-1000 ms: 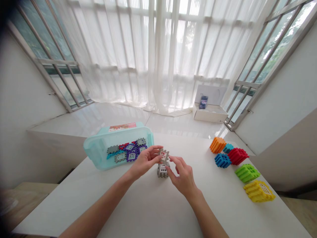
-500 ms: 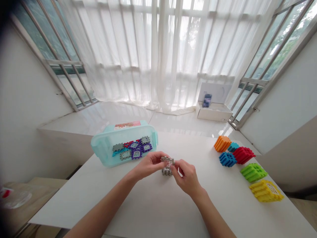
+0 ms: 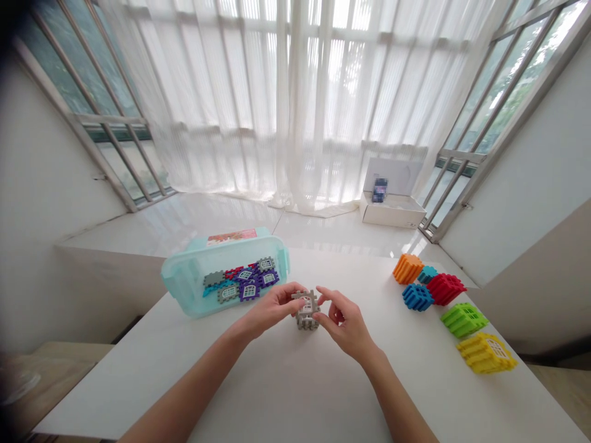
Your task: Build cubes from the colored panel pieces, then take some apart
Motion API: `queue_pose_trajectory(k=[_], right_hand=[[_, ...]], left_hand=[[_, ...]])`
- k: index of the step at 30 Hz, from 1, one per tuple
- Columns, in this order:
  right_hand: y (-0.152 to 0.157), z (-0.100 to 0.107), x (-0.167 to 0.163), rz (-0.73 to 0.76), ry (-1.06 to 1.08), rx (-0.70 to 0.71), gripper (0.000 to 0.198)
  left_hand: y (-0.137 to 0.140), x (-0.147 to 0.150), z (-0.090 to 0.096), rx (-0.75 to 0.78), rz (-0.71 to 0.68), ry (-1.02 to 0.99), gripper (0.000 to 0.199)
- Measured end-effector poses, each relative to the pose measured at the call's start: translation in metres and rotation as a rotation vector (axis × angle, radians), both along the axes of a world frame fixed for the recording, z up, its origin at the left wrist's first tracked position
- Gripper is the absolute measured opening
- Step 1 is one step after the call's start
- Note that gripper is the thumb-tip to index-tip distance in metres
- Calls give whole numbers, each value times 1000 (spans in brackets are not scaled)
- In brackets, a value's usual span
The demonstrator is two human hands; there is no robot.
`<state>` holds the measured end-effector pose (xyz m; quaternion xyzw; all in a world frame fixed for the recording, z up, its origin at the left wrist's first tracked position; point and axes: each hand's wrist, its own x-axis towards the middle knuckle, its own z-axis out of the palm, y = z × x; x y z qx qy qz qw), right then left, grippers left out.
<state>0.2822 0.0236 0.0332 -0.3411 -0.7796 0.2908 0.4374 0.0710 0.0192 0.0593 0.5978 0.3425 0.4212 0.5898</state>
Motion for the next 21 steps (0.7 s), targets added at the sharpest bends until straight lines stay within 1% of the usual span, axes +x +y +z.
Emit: queue_pose_trajectory(k=[3, 6, 9, 11, 13, 15, 16, 19, 21], right_hand=[[1, 2, 3, 42, -41, 15, 37], [0, 4, 3, 16, -41, 22, 39], [0, 5, 3, 0, -37, 17, 34], [0, 5, 4, -15, -42, 10, 31], [2, 5, 5, -48, -46, 4, 30], [5, 4, 7, -81, -47, -11, 29], [6, 4, 8, -87, -51, -24, 29], [11, 1, 11, -60, -79, -78, 28], [13, -1, 12, -41, -96, -105, 28]], left_hand=[[1, -2, -1, 19, -3, 44, 24], [2, -2, -4, 30, 3, 71, 24], [3, -2, -5, 28, 4, 80, 23], [3, -4, -4, 22, 18, 80, 26], [4, -8, -2, 21, 54, 72, 35], [4, -15, 1, 23, 61, 66, 44], [5, -18, 2, 25, 47, 75, 45], [7, -26, 2, 49, -6, 139, 42], [9, -28, -1, 91, -5, 193, 41]])
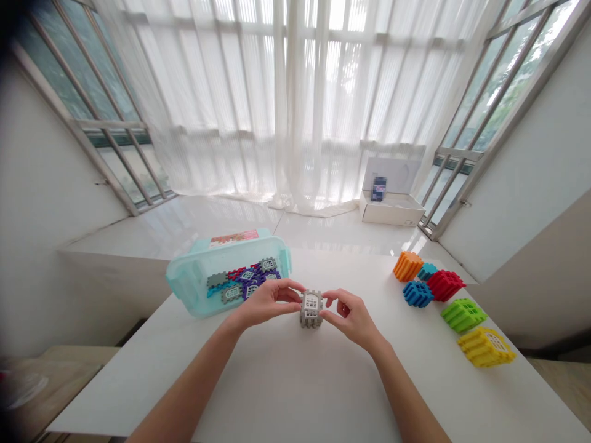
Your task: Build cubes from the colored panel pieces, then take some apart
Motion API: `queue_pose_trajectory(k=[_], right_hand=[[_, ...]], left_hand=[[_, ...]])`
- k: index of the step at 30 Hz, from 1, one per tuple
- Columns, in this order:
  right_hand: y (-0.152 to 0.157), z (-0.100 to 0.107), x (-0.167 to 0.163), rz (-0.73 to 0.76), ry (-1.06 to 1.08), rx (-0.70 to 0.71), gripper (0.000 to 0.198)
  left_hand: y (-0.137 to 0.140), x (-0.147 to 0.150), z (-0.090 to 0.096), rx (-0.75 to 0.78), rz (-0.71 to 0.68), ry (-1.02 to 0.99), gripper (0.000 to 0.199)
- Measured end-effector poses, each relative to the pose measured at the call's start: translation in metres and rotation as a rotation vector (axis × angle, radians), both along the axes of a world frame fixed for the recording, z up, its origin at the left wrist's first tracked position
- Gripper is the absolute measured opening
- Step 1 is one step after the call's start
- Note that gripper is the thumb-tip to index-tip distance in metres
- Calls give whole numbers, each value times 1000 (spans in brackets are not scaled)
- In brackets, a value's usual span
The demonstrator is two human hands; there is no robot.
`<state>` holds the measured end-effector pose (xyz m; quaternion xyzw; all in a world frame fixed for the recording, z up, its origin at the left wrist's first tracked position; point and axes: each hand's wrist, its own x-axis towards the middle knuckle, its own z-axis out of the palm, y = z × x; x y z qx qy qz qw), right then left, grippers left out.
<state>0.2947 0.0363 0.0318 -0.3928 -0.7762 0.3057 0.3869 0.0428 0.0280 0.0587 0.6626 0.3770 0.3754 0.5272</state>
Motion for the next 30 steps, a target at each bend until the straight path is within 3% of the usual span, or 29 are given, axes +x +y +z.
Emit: queue_pose_trajectory(k=[8, 30], right_hand=[[2, -1, 4, 53, -97, -19, 30], [3, -5, 5, 55, -195, -12, 30]], left_hand=[[1, 0, -2, 270, 30, 279, 27], [2, 1, -7, 316, 3, 399, 27]])
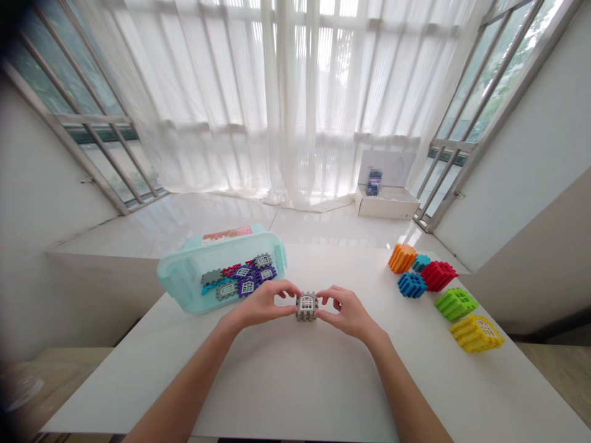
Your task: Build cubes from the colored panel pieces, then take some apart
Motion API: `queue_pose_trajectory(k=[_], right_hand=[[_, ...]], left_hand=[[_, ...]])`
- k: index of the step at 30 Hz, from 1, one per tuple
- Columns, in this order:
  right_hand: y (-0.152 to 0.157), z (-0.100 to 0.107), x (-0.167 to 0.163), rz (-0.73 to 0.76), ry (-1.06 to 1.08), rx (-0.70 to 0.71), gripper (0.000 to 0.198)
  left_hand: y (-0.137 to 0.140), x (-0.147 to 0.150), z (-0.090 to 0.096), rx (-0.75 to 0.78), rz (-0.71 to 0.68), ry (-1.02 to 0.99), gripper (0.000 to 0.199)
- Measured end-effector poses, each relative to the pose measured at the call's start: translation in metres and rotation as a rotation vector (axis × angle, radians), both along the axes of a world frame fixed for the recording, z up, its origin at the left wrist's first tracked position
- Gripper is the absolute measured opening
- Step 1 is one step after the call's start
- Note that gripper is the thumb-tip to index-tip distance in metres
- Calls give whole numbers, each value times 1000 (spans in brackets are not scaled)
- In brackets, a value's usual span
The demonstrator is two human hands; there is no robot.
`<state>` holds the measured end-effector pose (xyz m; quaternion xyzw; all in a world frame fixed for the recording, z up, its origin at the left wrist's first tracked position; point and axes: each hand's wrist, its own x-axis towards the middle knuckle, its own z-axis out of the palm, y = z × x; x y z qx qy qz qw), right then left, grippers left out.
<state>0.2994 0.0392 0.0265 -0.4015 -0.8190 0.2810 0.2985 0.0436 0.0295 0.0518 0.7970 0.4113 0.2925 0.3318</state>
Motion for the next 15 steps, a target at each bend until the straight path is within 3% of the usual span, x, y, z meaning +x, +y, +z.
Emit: queue_pose_trajectory(k=[15], right_hand=[[0, -2, 0, -5, -15, 17, 27]], left_hand=[[-2, 2, 0, 46, 7, 13, 23]])
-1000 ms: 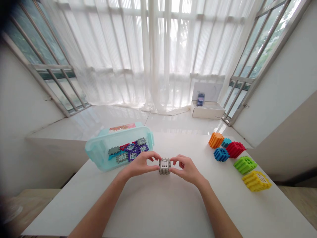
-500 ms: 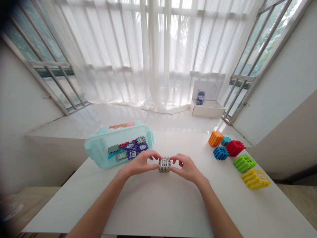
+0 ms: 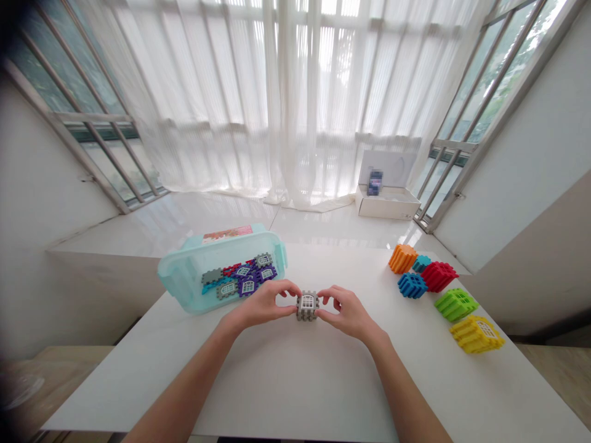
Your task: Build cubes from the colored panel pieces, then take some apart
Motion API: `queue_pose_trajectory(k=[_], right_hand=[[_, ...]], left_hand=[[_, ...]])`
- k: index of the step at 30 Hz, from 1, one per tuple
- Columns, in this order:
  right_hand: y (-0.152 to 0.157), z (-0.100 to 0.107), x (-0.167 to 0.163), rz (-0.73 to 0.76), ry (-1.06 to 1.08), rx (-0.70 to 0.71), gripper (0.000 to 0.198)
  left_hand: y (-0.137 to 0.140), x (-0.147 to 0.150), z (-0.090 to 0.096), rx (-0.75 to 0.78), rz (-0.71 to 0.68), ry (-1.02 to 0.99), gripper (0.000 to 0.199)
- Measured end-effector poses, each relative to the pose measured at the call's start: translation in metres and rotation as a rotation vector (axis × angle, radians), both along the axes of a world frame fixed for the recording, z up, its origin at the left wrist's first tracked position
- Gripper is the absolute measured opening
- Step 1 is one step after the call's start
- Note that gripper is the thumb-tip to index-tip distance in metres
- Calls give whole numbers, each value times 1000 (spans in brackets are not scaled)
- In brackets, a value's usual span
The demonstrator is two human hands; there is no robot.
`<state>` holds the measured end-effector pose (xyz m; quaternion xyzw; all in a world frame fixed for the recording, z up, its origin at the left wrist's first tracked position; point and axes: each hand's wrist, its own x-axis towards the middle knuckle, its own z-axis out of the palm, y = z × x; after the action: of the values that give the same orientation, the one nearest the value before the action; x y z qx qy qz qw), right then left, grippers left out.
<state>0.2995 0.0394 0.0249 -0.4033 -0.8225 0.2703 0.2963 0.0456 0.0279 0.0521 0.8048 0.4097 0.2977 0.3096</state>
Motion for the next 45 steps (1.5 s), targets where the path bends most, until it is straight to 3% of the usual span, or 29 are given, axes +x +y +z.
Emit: queue_pose_trajectory(k=[21, 25, 29, 33, 37, 45], right_hand=[[-1, 9, 2, 21, -23, -48, 36], [0, 11, 3, -32, 48, -35, 35], [3, 6, 1, -153, 168, 7, 41], [7, -1, -2, -234, 241, 42, 45], [8, -3, -3, -247, 264, 59, 45], [7, -1, -5, -246, 276, 74, 42]], left_hand=[[0, -7, 6, -47, 31, -41, 31], [8, -16, 7, 44, 255, 4, 18], [16, -39, 5, 219, 719, 352, 16], [19, -67, -3, 189, 1027, 657, 27], [19, -81, -12, 56, 1093, 804, 39], [19, -79, -9, -54, 1009, 836, 42]])
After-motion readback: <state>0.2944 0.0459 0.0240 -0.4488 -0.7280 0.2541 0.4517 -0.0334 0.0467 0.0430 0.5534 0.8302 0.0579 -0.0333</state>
